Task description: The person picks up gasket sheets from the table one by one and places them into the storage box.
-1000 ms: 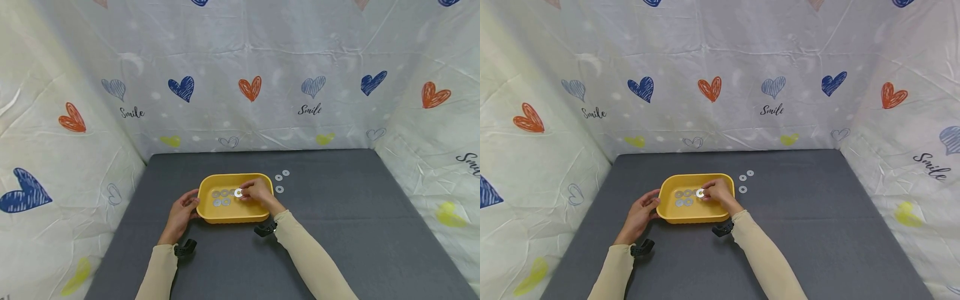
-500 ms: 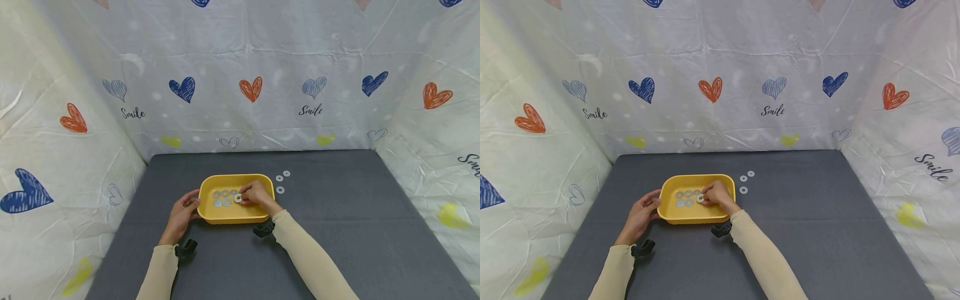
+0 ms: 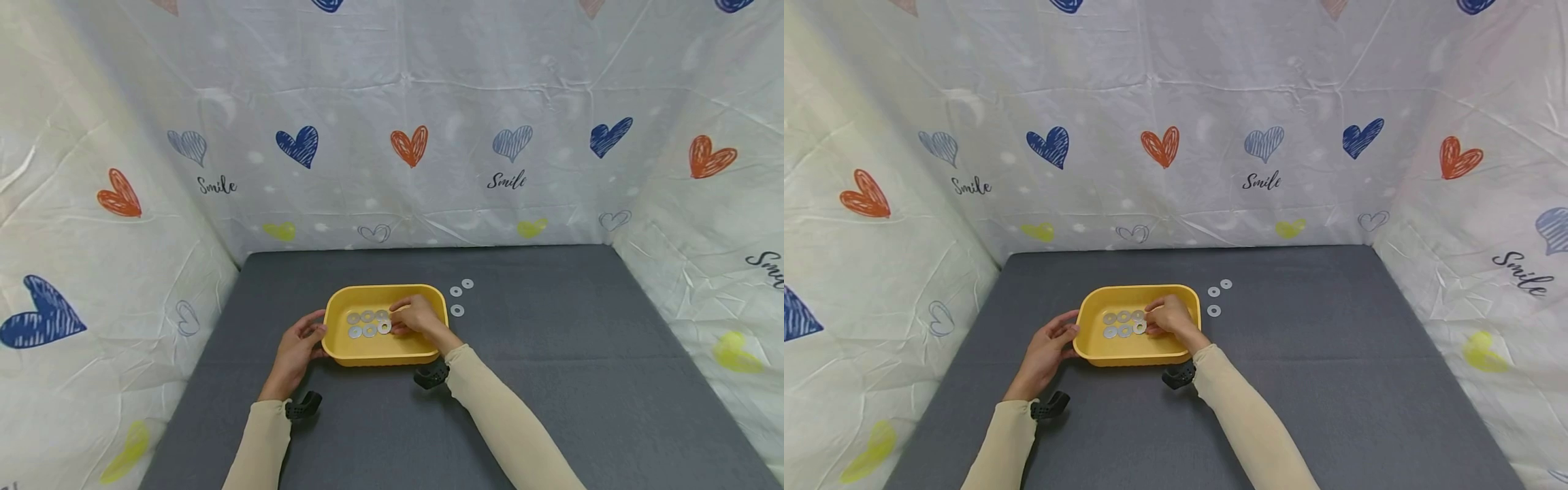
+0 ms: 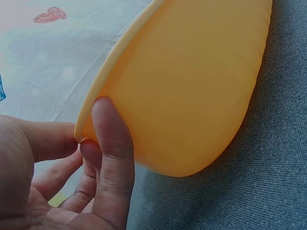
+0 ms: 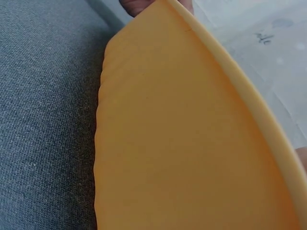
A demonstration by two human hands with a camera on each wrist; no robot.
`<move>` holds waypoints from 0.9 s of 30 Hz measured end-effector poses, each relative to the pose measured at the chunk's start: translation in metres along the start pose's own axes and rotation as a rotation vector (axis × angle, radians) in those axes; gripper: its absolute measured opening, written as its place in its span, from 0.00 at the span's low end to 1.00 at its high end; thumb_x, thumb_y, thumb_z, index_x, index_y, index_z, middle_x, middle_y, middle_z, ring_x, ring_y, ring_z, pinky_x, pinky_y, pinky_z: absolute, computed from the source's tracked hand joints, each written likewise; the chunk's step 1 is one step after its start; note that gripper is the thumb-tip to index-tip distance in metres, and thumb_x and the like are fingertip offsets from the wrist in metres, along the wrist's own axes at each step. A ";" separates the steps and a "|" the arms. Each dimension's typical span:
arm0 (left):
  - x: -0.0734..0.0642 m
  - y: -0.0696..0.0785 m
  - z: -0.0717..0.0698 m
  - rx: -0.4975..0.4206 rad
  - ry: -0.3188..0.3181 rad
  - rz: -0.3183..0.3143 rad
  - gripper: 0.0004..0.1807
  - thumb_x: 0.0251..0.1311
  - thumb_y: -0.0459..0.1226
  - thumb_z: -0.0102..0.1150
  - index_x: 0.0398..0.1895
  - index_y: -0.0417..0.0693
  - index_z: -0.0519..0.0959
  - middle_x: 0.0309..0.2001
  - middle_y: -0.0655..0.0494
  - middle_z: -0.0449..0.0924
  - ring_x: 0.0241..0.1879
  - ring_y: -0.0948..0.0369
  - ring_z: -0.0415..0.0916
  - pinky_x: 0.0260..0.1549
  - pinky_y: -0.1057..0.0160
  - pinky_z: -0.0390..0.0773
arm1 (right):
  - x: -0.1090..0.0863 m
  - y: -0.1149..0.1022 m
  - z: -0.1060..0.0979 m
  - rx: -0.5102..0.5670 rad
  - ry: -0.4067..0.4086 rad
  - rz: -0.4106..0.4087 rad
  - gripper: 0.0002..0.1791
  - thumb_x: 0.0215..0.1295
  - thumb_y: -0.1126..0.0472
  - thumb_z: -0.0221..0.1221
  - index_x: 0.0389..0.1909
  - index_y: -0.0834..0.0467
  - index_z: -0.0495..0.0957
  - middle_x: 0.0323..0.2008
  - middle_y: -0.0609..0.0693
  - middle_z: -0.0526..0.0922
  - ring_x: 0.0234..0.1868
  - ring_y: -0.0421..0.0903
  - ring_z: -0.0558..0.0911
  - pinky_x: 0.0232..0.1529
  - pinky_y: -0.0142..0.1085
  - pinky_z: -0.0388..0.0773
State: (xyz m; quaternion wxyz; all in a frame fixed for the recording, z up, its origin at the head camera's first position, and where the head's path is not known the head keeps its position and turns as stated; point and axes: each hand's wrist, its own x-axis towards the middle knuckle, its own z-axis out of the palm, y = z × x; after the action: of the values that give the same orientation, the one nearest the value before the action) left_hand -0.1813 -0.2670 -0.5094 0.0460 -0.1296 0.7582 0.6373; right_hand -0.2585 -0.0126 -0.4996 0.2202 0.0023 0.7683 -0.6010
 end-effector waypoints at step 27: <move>-0.001 0.000 -0.002 0.000 -0.011 0.006 0.25 0.72 0.40 0.53 0.70 0.55 0.67 0.54 0.44 0.74 0.38 0.58 0.79 0.35 0.63 0.83 | -0.054 -0.022 -0.017 0.067 -0.032 -0.260 0.11 0.69 0.63 0.58 0.48 0.63 0.80 0.45 0.64 0.84 0.41 0.57 0.88 0.38 0.44 0.86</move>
State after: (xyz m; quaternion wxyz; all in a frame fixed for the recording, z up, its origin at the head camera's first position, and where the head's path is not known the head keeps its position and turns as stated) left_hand -0.1798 -0.2683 -0.5088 0.0484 -0.1239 0.7585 0.6380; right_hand -0.2210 0.0110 -0.4580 0.1526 -0.0997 0.7380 -0.6497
